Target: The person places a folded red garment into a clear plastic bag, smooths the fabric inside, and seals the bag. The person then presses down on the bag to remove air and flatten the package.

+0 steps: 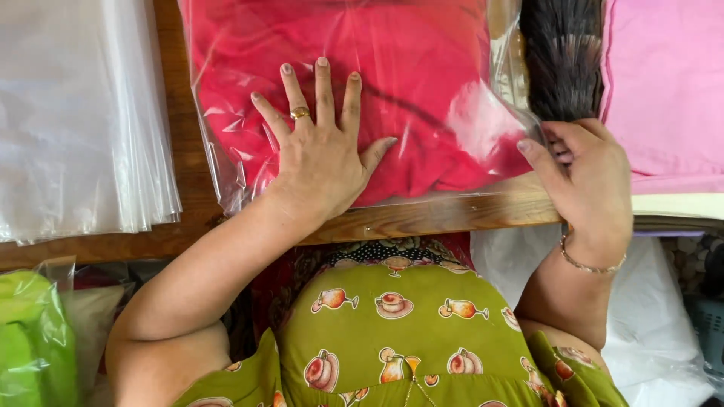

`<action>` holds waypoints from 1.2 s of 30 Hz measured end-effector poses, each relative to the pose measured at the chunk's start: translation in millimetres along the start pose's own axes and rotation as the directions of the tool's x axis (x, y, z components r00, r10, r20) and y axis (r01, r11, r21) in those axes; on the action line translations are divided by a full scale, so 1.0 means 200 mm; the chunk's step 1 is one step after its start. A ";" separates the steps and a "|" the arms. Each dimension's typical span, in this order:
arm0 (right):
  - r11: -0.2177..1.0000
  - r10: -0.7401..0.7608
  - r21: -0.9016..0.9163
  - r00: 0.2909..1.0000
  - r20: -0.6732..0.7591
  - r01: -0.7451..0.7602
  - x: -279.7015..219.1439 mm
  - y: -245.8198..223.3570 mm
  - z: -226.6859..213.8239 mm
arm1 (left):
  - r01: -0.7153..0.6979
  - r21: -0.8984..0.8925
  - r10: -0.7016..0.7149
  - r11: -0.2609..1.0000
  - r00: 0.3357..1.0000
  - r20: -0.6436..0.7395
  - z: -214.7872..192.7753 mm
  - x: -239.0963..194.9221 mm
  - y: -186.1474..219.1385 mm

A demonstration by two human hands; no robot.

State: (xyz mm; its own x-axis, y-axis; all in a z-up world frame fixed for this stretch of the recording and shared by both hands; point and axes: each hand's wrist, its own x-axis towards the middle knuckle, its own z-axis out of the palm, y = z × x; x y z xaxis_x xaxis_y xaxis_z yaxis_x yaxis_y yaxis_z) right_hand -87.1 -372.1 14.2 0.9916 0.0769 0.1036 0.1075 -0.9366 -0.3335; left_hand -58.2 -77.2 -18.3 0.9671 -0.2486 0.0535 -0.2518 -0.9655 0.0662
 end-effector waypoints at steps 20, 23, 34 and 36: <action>-0.068 -0.537 0.941 0.807 0.246 -0.331 0.07 -0.02 0.10 | -0.057 -0.199 0.001 0.978 0.962 -0.273 0.06 0.07 0.12; -0.245 -0.774 0.835 0.618 0.138 -0.492 0.08 -0.07 0.15 | -0.083 -0.213 0.018 0.974 0.957 -0.291 0.08 0.07 0.11; 0.493 -0.854 0.270 0.519 -0.030 0.827 0.24 -0.14 0.26 | 0.078 -0.196 -0.142 0.978 0.930 -0.338 0.05 0.08 0.02; 0.618 -0.781 0.139 0.625 -0.010 0.774 0.24 -0.26 0.30 | 0.069 -0.189 -0.126 0.980 0.941 -0.314 0.05 0.08 0.04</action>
State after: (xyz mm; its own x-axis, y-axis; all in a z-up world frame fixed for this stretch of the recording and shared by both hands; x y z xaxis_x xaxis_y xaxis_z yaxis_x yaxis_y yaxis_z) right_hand -40.5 -299.4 -19.2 0.5351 0.7756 0.3348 0.8438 -0.4715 -0.2563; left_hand -43.6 -89.5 -26.3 0.9307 -0.0875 0.3552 -0.1871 -0.9482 0.2566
